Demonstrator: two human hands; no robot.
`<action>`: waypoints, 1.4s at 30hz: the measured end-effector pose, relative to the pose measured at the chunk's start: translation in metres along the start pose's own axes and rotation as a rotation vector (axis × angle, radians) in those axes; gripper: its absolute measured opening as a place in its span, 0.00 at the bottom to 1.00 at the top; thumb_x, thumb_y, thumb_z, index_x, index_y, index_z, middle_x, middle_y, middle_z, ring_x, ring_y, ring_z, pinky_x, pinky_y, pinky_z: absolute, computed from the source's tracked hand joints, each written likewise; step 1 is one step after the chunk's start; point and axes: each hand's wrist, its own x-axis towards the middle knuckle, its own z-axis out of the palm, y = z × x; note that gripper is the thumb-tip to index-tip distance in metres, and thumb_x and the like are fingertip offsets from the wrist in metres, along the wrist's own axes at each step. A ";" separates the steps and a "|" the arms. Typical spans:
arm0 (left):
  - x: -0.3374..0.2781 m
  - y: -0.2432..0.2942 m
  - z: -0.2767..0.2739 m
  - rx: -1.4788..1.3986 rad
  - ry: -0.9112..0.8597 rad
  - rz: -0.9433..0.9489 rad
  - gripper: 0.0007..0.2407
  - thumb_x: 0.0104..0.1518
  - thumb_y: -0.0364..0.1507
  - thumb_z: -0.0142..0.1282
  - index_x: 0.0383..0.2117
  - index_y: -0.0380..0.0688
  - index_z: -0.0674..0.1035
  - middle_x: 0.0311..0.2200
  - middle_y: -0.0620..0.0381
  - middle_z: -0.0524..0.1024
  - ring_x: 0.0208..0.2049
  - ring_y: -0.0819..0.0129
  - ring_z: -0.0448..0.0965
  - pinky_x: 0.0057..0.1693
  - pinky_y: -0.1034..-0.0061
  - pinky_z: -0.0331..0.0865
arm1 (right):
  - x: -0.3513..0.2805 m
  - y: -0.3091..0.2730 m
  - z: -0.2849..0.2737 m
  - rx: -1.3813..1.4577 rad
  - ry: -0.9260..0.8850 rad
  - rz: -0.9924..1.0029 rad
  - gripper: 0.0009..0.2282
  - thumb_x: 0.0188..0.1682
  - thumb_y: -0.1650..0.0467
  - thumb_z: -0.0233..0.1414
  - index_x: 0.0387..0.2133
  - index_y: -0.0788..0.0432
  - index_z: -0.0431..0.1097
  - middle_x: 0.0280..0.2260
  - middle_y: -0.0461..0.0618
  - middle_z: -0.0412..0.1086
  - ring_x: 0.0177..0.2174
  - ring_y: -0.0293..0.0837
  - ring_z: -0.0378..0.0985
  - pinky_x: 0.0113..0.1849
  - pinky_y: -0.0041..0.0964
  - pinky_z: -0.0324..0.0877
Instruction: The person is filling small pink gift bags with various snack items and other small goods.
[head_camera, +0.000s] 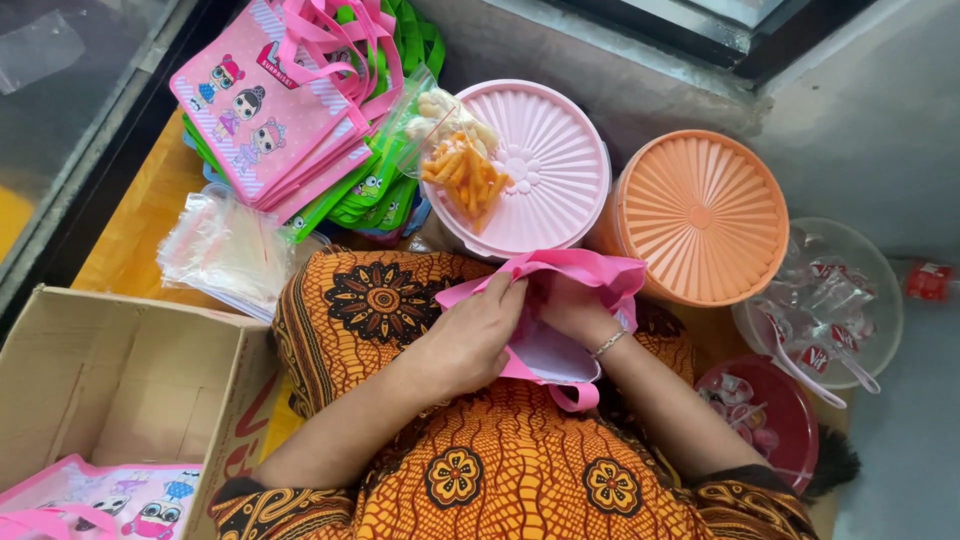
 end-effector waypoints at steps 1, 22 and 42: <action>0.000 -0.003 0.000 0.010 0.007 -0.023 0.30 0.35 0.17 0.54 0.47 0.22 0.55 0.41 0.34 0.57 0.34 0.35 0.70 0.40 0.53 0.68 | -0.014 -0.005 -0.014 0.131 0.034 0.009 0.16 0.38 0.56 0.42 0.33 0.49 0.67 0.33 0.47 0.69 0.38 0.44 0.70 0.39 0.36 0.64; -0.007 -0.003 -0.015 0.001 0.011 -0.089 0.31 0.36 0.21 0.56 0.48 0.23 0.54 0.42 0.35 0.56 0.35 0.35 0.70 0.41 0.52 0.68 | -0.004 0.001 0.012 -0.169 0.050 -0.202 0.18 0.32 0.62 0.52 0.34 0.60 0.65 0.28 0.55 0.65 0.34 0.52 0.69 0.35 0.42 0.64; -0.006 -0.004 -0.008 0.004 0.047 -0.065 0.31 0.37 0.25 0.59 0.47 0.24 0.56 0.41 0.37 0.59 0.36 0.38 0.70 0.41 0.53 0.67 | -0.041 0.022 -0.021 -0.348 0.354 -0.032 0.09 0.39 0.69 0.45 0.30 0.59 0.66 0.22 0.53 0.69 0.28 0.47 0.75 0.31 0.40 0.70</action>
